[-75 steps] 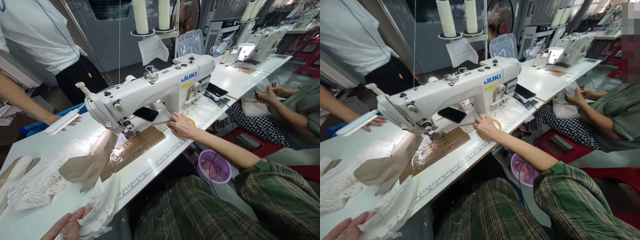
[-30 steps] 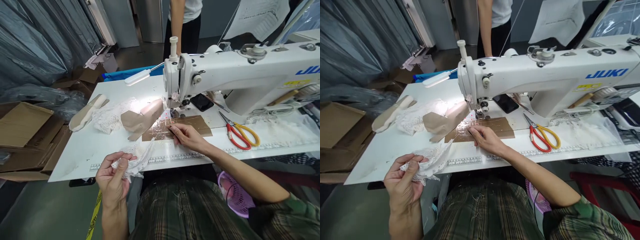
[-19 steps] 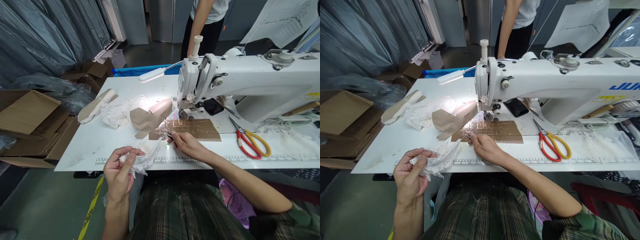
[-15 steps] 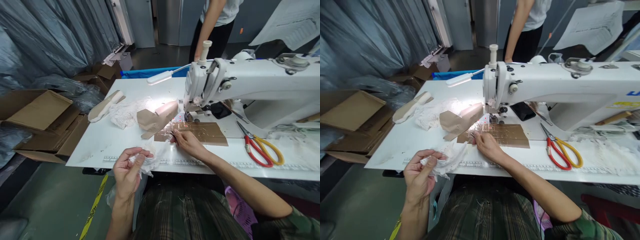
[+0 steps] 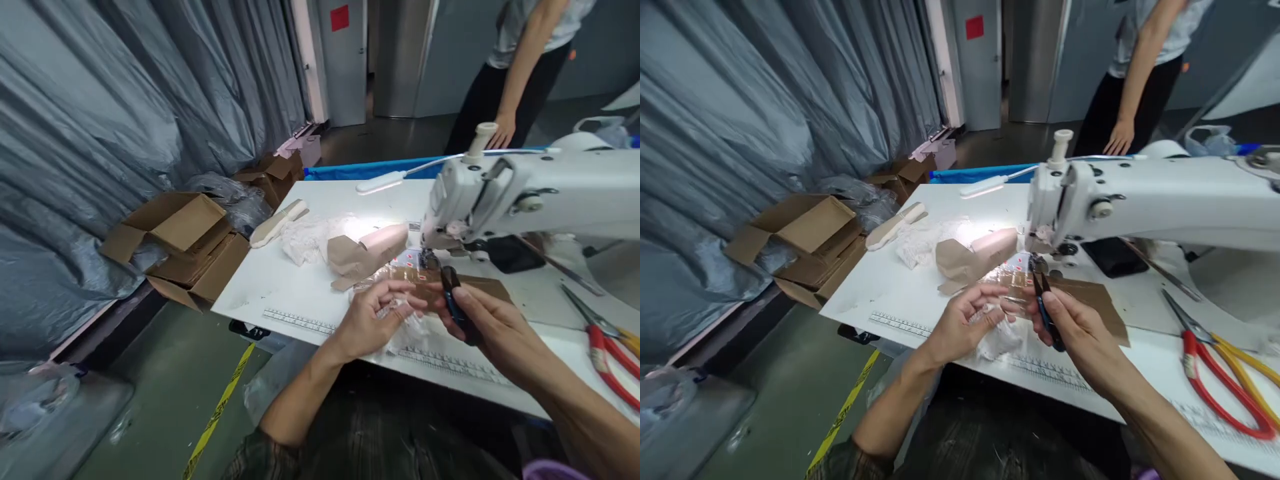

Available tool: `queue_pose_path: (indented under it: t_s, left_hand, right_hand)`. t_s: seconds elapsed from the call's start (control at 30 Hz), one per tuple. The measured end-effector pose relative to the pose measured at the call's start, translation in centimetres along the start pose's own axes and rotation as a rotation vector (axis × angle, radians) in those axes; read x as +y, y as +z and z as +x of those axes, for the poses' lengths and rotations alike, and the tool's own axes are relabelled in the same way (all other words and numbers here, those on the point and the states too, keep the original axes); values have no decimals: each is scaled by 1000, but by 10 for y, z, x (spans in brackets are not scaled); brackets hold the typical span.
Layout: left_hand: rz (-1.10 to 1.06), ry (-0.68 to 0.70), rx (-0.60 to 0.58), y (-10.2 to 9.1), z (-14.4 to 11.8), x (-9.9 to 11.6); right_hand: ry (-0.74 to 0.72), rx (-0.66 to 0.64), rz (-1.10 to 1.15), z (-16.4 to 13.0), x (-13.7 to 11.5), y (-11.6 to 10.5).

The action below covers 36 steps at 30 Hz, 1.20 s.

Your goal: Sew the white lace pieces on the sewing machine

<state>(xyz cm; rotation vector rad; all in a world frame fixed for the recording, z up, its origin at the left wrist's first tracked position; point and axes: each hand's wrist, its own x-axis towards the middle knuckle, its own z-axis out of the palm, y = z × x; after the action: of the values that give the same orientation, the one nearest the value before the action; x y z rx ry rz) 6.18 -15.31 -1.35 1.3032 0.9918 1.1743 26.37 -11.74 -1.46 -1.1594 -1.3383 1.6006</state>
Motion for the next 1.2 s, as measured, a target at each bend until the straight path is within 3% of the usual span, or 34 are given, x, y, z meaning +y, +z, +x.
queue_pose_path:
  t_s: [0.13, 0.3, 0.43, 0.77, 0.97, 1.2]
  left_hand:
    - [3, -17, -93, 2, 15, -4]
    - [152, -58, -209, -2, 22, -10]
    - [75, -67, -252, -3, 20, -9]
    - [-162, -233, -276, -11, 16, -7]
    - [-209, -359, -252, -15, 16, -9]
    - [-160, -353, -265, -9, 13, -7]
  right_hand:
    - [-166, -1, -232, -9, -1, -1]
    - [-195, -54, -459, -6, 2, 0]
    - [-224, -21, -579, -4, 6, 0]
    - [-303, -134, -551, 2, 11, 3]
    - [-252, -180, -453, 3, 8, 5]
    - [-282, -97, -426, 2, 18, 6]
